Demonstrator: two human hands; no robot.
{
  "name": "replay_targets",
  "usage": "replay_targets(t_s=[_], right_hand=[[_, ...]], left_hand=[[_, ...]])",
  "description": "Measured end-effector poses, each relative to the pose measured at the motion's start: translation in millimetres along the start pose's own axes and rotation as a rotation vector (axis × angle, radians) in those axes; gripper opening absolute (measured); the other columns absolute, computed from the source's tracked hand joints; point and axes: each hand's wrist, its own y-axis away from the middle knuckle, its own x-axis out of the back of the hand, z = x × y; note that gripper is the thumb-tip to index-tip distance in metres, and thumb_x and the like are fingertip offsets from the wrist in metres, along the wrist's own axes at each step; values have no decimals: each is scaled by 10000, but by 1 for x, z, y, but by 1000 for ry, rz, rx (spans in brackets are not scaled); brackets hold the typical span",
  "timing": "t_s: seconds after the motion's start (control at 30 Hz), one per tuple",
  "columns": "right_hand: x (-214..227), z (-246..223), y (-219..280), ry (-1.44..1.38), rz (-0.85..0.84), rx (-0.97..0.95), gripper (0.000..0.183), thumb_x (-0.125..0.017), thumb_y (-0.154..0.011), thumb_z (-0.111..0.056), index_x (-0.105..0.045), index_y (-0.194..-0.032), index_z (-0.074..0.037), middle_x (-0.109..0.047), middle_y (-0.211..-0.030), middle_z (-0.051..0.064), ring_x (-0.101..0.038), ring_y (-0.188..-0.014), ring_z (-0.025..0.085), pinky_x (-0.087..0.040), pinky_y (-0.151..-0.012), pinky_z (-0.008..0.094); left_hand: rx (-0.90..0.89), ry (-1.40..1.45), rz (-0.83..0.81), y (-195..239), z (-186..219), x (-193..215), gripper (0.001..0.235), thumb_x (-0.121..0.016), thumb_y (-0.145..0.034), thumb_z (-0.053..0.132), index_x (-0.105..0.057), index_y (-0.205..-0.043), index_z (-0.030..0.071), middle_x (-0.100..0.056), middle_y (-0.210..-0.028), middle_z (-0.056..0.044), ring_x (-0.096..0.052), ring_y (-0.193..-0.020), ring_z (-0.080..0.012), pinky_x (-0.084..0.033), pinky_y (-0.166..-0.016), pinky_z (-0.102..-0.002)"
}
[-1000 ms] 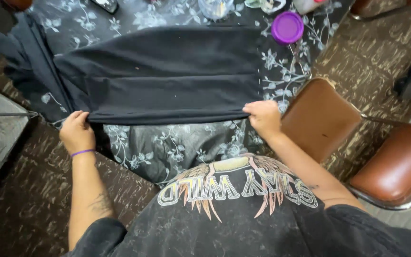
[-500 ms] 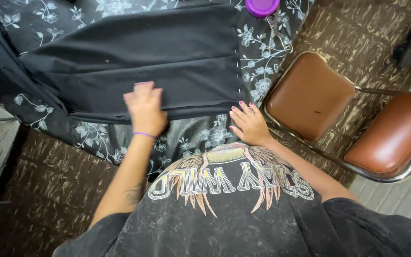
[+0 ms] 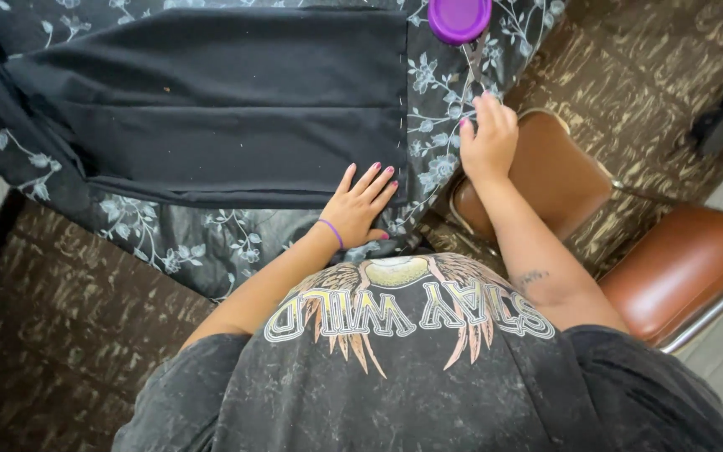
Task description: The person uses scissors to cut a piece of black fabric laid out on a table. They trim the edges of the fabric, occasionally lifting and adjusting the material to continue cutting along the desired lines.
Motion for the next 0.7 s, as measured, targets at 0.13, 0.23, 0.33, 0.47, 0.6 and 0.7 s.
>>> replay_targets(t_s=[0.13, 0.23, 0.33, 0.47, 0.6, 0.7], right_hand=[[-25, 29, -23, 109, -119, -101, 474, -870, -832, -161, -715, -1279, -133, -738, -1151, 70, -693, -973, 326, -565, -878, 440], [-26, 36, -39, 136, -233, -187, 486, -878, -806, -115, -655, -1238, -138, -699, -1037, 78, -699, -904, 356, -573, -837, 463], [-19, 42, -49, 129, -479, -412, 563, -915, -826, -181, -569, -1270, -192, -692, -1086, 85, -744, -970, 374, -596, -866, 528], [-13, 53, -49, 142, -581, -497, 670, -979, -756, -277, -518, -1235, -190, -699, -1088, 93, -759, -1012, 380, -597, -889, 535], [-1, 45, -53, 121, -592, -585, 520, -878, -839, -271, -540, -1219, -169, -726, -1068, 108, -768, -1016, 384, -614, -879, 527], [26, 6, -72, 93, -644, -598, 641, -903, -844, -471, -538, -1241, -125, -721, -1117, 169, -758, -1052, 426, -610, -873, 575]], left_hand=[[30, 10, 42, -6, 3, -15, 1023, -712, -878, 685, -375, -1679, 146, -264, -1792, -127, -182, -1674, -336, -92, -1328, -683], [54, 5, 115, -15, 3, -35, 897, -819, -838, 582, -535, -1584, 173, -394, -1724, -104, -271, -1636, -349, -167, -1301, -718], [98, 36, 252, -24, 3, -60, 724, -850, -806, 501, -667, -1440, 203, -554, -1599, -71, -376, -1583, -338, -205, -1274, -734], [111, 7, 390, -30, 3, -77, 520, -865, -823, 405, -733, -1296, 232, -664, -1471, -34, -481, -1514, -312, -271, -1241, -728], [85, -69, 461, -30, 9, -67, 368, -731, -876, 273, -731, -1235, 192, -696, -1413, -72, -556, -1445, -342, -346, -1181, -731], [63, -114, 467, -33, 8, -71, 413, -723, -852, 257, -713, -1255, 167, -698, -1397, -105, -583, -1413, -371, -383, -1148, -747]])
